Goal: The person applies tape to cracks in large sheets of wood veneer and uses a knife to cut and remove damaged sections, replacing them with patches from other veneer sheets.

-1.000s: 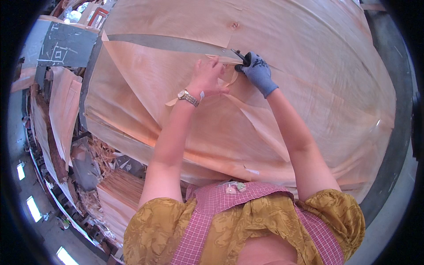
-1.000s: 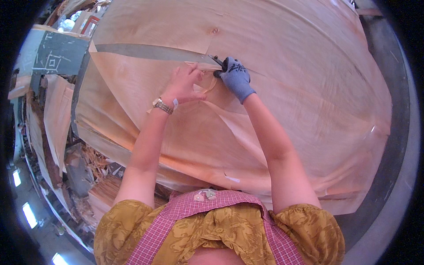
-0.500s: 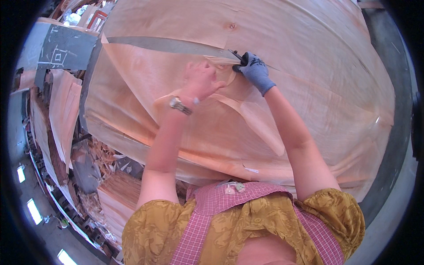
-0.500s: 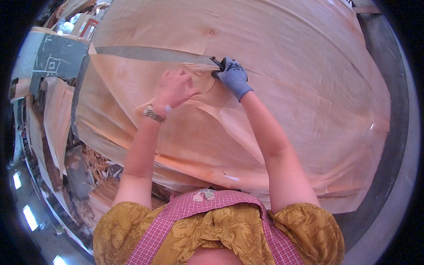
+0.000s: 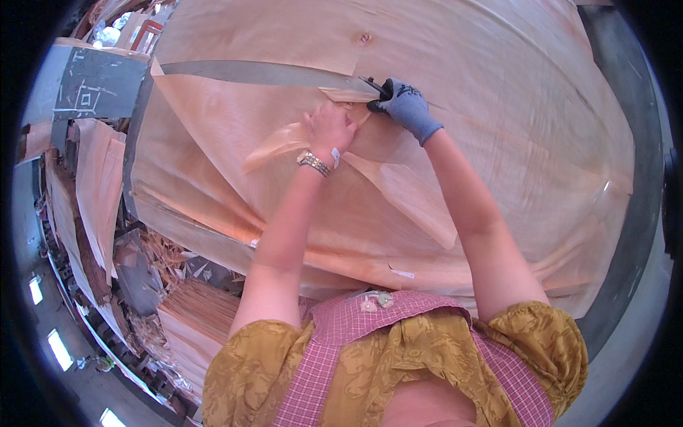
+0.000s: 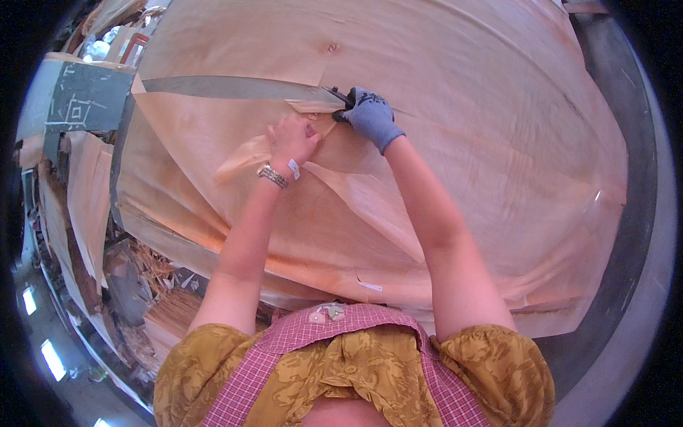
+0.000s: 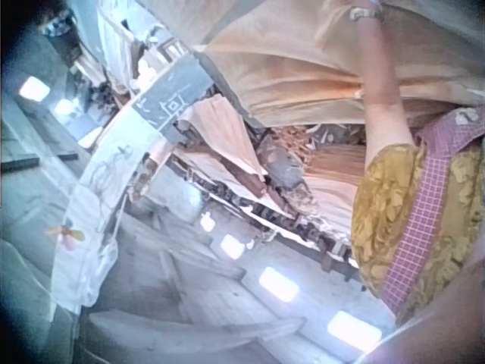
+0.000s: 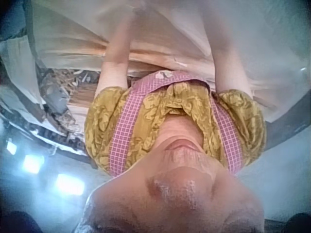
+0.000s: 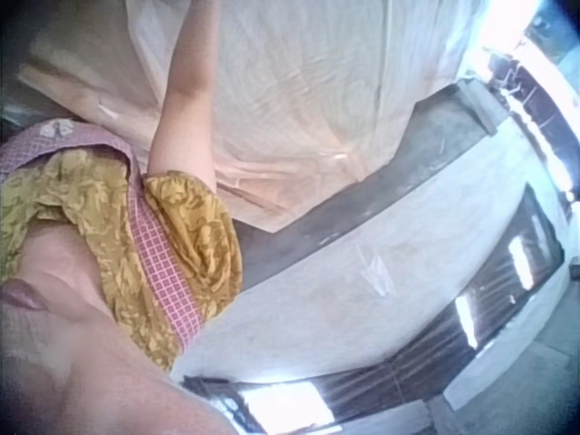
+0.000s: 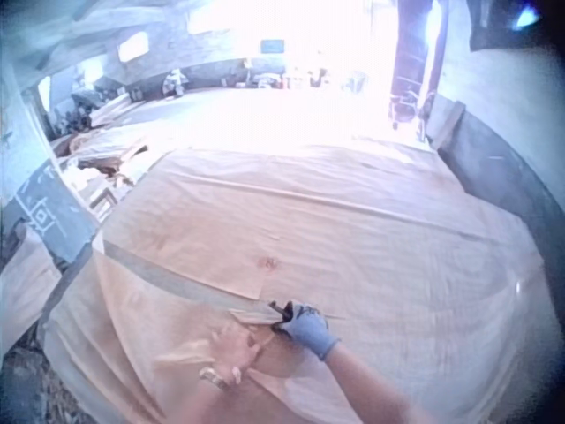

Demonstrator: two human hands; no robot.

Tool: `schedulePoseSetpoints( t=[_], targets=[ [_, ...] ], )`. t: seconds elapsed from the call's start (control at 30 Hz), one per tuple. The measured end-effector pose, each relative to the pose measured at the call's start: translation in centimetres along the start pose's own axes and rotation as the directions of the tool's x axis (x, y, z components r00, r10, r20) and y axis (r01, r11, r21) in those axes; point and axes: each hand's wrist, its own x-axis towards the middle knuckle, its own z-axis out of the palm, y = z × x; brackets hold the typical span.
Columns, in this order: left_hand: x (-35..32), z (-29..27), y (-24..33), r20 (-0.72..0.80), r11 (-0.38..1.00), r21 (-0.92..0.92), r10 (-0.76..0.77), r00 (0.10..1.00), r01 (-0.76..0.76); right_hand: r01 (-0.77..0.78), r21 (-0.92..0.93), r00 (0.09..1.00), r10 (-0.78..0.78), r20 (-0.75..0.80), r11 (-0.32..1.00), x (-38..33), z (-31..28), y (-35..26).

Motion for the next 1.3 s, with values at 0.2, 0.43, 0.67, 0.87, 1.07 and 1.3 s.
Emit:
schedulePoseSetpoints(
  t=[0.2, 0.43, 0.67, 0.87, 1.07, 1.3],
  targets=[
    [0.8, -1.5, -0.3, -0.160, 0.969, 0.146, 0.222, 0.962, -0.199, 0.017, 0.038, 0.999, -0.019, 0.048, 0.999, 0.6, -0.4, 0.7],
    [2.1, -1.9, -1.7, -0.317, 0.900, 0.247, 0.424, 0.848, -0.358, 0.011, 0.011, 1.000, -0.011, 0.002, 1.000, 0.8, -0.4, 0.6],
    [0.8, -0.8, -2.6, -0.442, 0.935, 0.205, 0.351, 0.825, -0.288, 0.016, -0.072, 1.000, -0.016, 0.003, 0.997, 0.5, -0.5, -0.2],
    [-3.3, 1.1, -0.7, -0.333, 0.937, 0.092, 0.347, 0.877, -0.336, -0.011, -0.133, 1.000, 0.009, -0.009, 0.991, 0.3, -0.3, -0.7],
    [-2.8, 1.4, -0.6, -0.312, 0.939, 0.133, 0.344, 0.886, -0.318, 0.007, -0.113, 0.998, -0.013, -0.054, 0.994, 0.5, 0.3, -0.1],
    [-1.4, 0.6, -1.5, -0.299, 0.934, -0.027, 0.333, 0.894, -0.357, -0.056, 0.187, 0.994, 0.038, 0.099, 0.981, 1.2, -1.1, 1.2]
  ],
)
